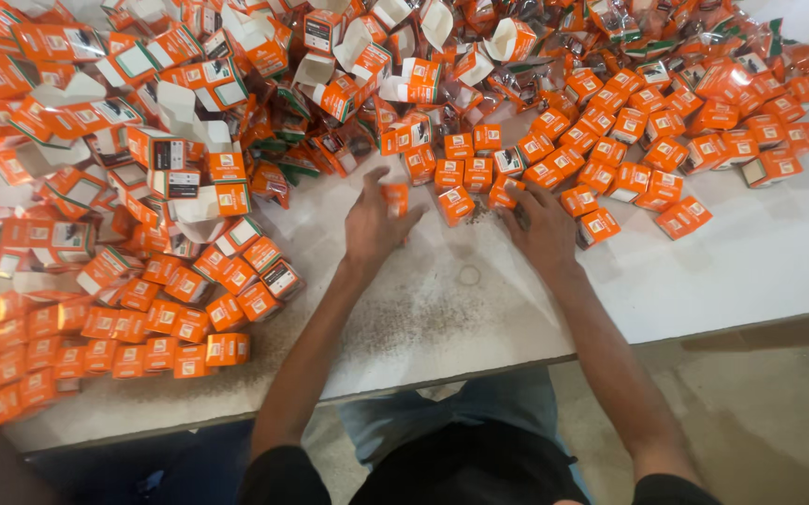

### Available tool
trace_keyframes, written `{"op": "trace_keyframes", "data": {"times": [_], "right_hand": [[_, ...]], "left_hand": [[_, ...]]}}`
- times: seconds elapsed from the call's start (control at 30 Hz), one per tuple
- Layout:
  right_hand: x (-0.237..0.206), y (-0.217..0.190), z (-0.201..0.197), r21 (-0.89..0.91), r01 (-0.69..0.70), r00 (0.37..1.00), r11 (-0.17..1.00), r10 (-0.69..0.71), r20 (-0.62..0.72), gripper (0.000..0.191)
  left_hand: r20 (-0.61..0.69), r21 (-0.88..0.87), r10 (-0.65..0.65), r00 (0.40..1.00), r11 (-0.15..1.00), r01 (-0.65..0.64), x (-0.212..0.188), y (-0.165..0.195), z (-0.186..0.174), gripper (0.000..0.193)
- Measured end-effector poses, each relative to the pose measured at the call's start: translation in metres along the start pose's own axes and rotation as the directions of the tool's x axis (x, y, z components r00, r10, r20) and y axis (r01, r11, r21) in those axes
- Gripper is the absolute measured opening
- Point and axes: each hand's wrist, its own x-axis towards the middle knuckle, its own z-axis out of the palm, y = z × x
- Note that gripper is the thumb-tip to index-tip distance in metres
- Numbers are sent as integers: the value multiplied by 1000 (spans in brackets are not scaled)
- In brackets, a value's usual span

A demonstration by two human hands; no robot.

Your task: The person folds small orange product boxes closed one at a time at a large table covered with open boxes and plastic-wrapped items, pressing the flaps shut and placing each finished box with the pile. A second person's hands occasionally appear at the left edge handling boxes as well.

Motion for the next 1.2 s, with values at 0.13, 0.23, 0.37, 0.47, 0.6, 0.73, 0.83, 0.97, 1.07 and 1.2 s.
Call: {"op": "trace_keyframes", "data": {"times": [0.13, 0.23, 0.37, 0.47, 0.6, 0.73, 0.83, 0.97, 1.07, 1.2], "right_hand": [[15, -20, -6, -123, 4, 1000, 992, -3, 5, 43], [43, -40, -5, -78, -38, 999, 996, 36, -27, 40], [121, -65, 16, -153, 143, 989, 978, -138, 44, 32], [163, -89, 34, -123, 163, 981, 979, -148, 125, 33], [181, -111, 41, -63, 105, 972, 992, -89, 215, 23], [173, -105, 36, -8, 240, 963, 971, -237, 127, 16], [173, -92, 26, 104, 388, 894, 916, -346, -286, 19], [124, -56, -4, 816, -14, 988, 577, 134, -78, 19], [41, -48, -21, 711, 7, 972, 703, 161, -169, 16], [-79, -79, -37, 795, -596, 728, 116, 497, 473, 14]], "left_hand": [[101, -405, -289, 952, 862, 305, -52, -7, -34, 87], [71, -172, -108, 992, 978, 119, -89, -19, -53, 73], [12, -48, 334, 943, 942, -333, -118, -34, -67, 32], [140, -114, 281, 950, 957, -266, -131, -33, -85, 26], [236, -140, 136, 962, 985, -105, -137, -20, -109, 24], [66, -31, 406, 912, 914, -405, -145, -14, -111, 18], [145, -457, -25, 989, 885, 90, -162, -5, -94, 34], [2, -179, 61, 998, 982, -59, -172, 9, -74, 16], [66, -182, 52, 996, 983, -39, -171, 28, -64, 23], [105, -292, 153, 983, 949, -117, -160, 46, -54, 31]]}}
